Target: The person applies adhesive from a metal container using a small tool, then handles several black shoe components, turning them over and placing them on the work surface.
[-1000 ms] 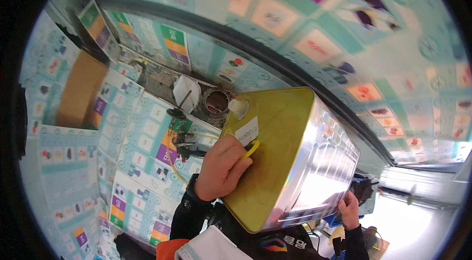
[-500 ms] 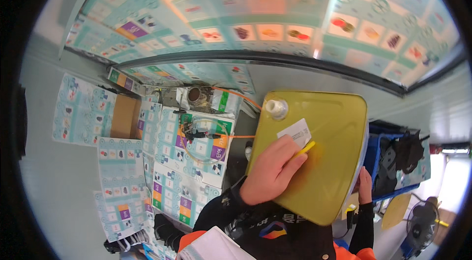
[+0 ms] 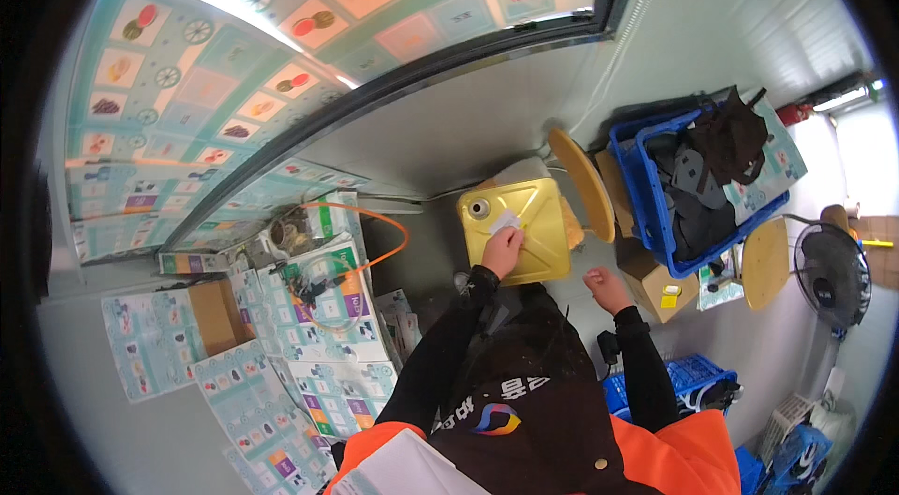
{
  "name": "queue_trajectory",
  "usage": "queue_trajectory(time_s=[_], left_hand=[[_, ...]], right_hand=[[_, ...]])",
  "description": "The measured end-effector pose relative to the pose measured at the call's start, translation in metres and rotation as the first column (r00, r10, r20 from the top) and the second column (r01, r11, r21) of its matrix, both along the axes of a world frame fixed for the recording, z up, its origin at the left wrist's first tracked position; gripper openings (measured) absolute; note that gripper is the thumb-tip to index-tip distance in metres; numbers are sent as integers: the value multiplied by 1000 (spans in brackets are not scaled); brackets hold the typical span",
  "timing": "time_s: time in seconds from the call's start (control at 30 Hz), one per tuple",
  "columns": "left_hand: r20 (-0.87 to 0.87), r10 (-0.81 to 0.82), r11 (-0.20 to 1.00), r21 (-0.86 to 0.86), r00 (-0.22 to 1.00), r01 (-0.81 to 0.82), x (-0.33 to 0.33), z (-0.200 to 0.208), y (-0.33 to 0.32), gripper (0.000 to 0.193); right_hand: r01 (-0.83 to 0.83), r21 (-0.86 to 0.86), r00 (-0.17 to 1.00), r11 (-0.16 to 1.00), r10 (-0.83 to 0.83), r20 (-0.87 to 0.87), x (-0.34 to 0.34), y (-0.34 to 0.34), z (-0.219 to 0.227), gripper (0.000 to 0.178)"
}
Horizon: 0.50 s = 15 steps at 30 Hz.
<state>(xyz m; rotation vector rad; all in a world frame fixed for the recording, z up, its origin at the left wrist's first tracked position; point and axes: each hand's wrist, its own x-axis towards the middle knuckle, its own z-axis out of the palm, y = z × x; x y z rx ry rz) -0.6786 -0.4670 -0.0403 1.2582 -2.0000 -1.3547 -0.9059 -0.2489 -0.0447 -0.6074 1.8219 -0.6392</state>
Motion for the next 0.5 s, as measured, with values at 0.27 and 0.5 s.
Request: queue_trajectory(time_s=[0.27, 0.5], left_hand=[[213, -62, 995, 88, 975, 44, 1, -66, -16, 25], [37, 69, 992, 101, 997, -72, 76, 14, -17, 36]], right_hand=[[-80, -6, 996, 997, 80, -32, -15, 35, -4, 25], [28, 25, 991, 999, -31, 128, -29, -4, -8, 19]])
